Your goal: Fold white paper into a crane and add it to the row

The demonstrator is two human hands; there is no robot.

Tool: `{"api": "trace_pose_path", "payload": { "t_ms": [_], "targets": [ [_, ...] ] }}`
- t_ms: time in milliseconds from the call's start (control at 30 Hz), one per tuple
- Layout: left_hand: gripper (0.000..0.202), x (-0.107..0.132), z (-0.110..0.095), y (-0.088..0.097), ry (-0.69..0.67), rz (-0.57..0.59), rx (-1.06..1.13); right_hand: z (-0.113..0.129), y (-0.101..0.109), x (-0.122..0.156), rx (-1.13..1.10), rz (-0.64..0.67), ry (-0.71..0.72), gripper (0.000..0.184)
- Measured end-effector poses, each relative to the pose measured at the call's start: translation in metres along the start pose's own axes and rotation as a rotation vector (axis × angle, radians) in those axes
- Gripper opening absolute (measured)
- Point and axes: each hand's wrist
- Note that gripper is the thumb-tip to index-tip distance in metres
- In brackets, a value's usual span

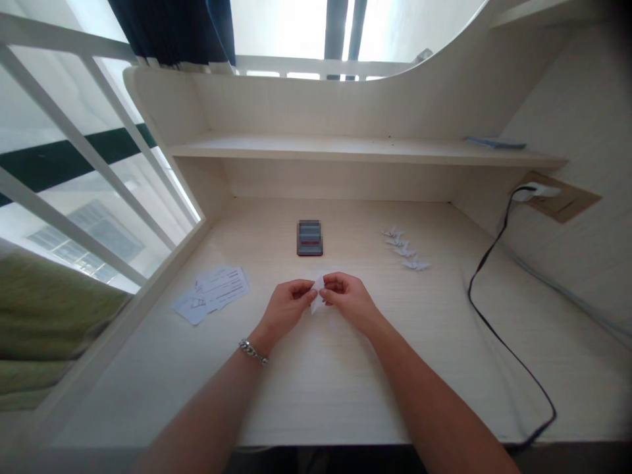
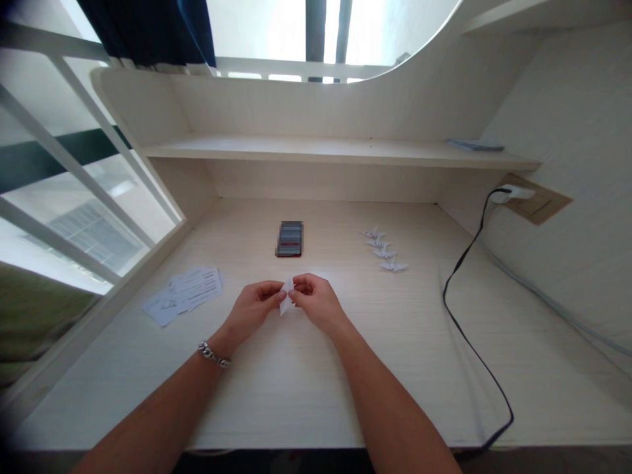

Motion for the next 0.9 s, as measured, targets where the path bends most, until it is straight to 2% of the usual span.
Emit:
{"api": "trace_pose_path", "payload": {
  "t_ms": [300,467,633,767,833,900],
  "targets": [
    [0.024,-0.0015,0.0008,-0.0027,0.083,-0.025,0.055,-0.004,-0.0001,-0.0029,-0.062,-0.091,-0.008,0.03],
    [0.021,-0.002,0.0005,-0.002,0.088,-0.099,0.067,-0.0049,-0.0025,-0.0023,-0.034,-0.057,0.005,0.031],
    [0.024,-0.0019,-0.0002,-0.002,0.11,-0.079,0.072,-0.0048,-0.0024,-0.002,-0.019,-0.056,0.012,0.03],
    [0.022,-0.0009,0.0007,-0.002,0.024,-0.06,0.039,-0.0024,-0.0014,-0.0013,0.053,-0.104,0.094,0.029],
    [0.022,0.0006,0.0005,-0.0022,-0.058,-0.108,-0.019,-0.0011,-0.0014,-0.001,0.113,-0.17,0.146,0.026],
    [0.021,0.0031,-0.0012,-0.0026,-0.139,-0.193,-0.094,0.0002,-0.0017,-0.0009,0.088,-0.192,0.122,0.026]
  ]
}}
Point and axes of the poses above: each hand's wrist, its own x-axis away from the middle knuckle, its own y-axis out of the back of the hand, z = x × y, and after that the axes turned 11 degrees about -z, right-handed
